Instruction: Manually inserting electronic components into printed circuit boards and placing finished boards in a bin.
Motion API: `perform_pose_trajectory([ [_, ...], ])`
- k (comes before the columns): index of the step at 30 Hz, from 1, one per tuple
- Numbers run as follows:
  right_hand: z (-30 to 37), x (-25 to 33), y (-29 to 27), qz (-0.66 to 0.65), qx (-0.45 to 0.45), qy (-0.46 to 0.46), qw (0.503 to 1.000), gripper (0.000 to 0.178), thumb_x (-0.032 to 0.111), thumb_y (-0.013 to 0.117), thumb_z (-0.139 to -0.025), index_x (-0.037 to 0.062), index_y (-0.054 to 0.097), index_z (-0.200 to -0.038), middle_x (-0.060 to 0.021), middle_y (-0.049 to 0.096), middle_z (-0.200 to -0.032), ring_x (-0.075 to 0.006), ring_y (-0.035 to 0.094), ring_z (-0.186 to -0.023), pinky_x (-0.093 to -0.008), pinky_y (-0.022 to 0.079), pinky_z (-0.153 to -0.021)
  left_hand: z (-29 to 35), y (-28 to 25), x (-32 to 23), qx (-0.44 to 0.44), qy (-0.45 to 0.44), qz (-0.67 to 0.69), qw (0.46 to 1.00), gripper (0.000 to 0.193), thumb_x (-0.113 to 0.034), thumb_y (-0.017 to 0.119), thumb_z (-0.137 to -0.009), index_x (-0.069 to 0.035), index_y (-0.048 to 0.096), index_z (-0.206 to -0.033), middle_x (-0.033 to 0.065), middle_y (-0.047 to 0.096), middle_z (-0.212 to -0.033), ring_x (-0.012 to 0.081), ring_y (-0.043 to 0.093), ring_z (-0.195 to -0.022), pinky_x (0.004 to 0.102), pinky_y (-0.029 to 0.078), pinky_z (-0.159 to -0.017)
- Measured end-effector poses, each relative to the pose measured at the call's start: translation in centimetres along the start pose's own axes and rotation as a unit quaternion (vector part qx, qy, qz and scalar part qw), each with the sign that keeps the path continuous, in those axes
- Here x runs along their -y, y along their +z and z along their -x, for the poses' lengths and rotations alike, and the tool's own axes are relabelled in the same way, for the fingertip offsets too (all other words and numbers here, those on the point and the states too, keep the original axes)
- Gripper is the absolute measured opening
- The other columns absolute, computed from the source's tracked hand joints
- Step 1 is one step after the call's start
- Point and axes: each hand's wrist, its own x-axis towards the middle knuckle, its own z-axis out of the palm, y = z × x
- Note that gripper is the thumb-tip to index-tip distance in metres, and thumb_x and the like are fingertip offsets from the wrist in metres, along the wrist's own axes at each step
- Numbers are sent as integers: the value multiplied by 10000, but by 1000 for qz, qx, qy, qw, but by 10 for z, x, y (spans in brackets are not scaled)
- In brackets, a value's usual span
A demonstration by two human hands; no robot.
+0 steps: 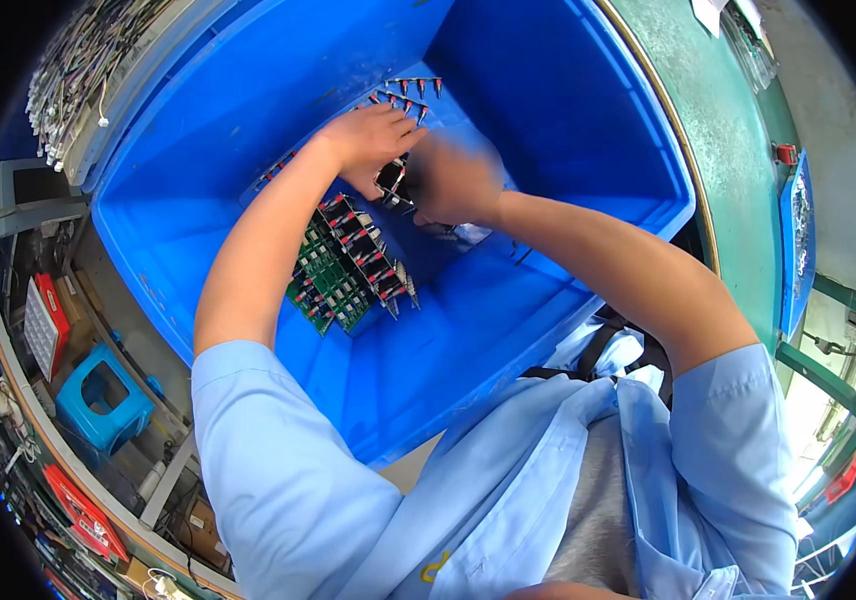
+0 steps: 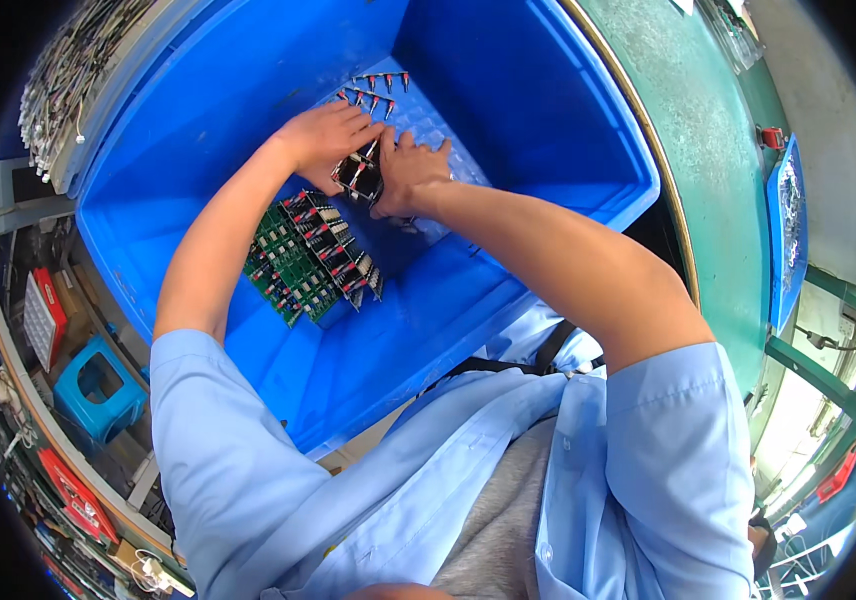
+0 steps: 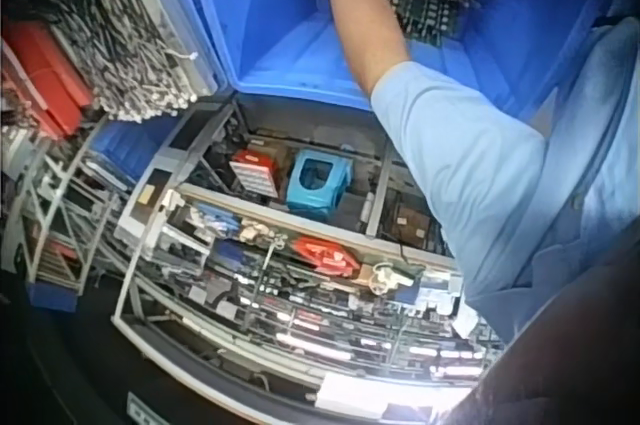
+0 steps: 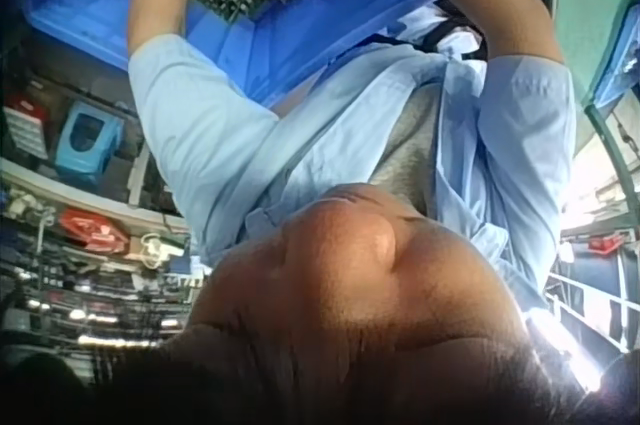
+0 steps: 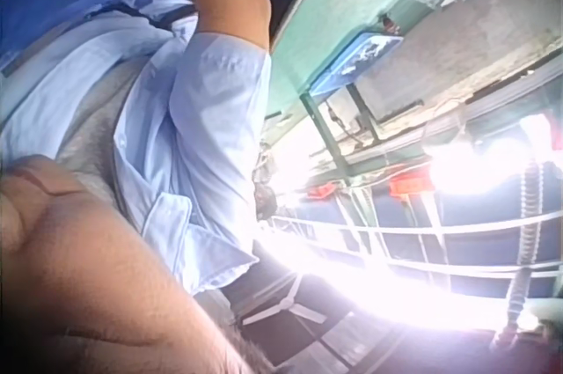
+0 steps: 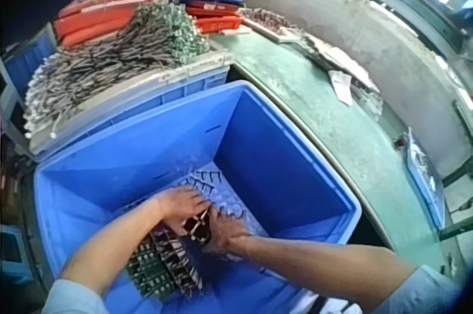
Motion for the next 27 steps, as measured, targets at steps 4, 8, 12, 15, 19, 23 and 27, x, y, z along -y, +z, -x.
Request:
perform_pose_trajectory([
  [4,-3,-21,-29,43,-55,-53,996,1160,467,922,-611,0,330,-1492,-216,618,-1272,-450,678,-1107,-676,439,-1086,-9,-23,2,-49,-36,-29,998,1031,-449,906,-532,-35,538,-1402,98,654,-1217,280,625,-1089,399,469,-1026],
  [8,-5,-44,-67,53,-77,-95,991,1173,489,935,-584,-12,368,-1481,-213,637,-1243,-432,692,-1070,-633,488,-1039,-26,-62,2,-68,-64,-48,995,1012,-429,901,-541,-25,545,-1398,109,649,-1225,280,623,-1079,390,470,-1024],
  [12,17,-57,-119,32,-97,-150,983,1044,452,914,-585,3,429,-1393,-187,638,-1163,-392,695,-1020,-488,559,-949,-27,-112,-3,-73,-93,-45,992,973,-424,887,-559,-22,558,-1382,127,648,-1185,292,625,-1022,377,478,-978],
  [15,26,-70,-147,54,-167,-198,964,1021,485,910,-590,8,462,-1373,-181,642,-1150,-383,694,-981,-474,577,-899,-32,-154,-1,-103,-81,-68,989,991,-418,888,-562,-7,555,-1399,130,649,-1177,297,625,-1009,368,487,-963],
  [19,60,-73,-209,82,-221,-195,952,981,538,899,-604,20,510,-1340,-168,650,-1107,-381,690,-952,-467,585,-865,-34,-232,-6,-101,-91,-78,988,1031,-384,894,-566,17,529,-1443,133,659,-1191,312,634,-1026,387,507,-974],
  [23,114,-87,-271,61,-254,-211,942,926,535,904,-607,26,575,-1308,-172,681,-1079,-364,715,-892,-449,601,-826,-49,-331,-32,-82,-106,-107,985,997,-245,882,-563,-3,543,-1469,161,682,-1288,339,667,-1126,402,526,-1027],
  [27,129,-103,-314,-15,-351,-284,892,705,588,887,-632,107,748,-1129,-114,792,-982,-303,758,-837,-421,630,-778,-60,-418,-62,-59,-148,-137,978,1021,-271,852,-550,-4,546,-1487,166,665,-1385,340,672,-1180,427,528,-1069],
])
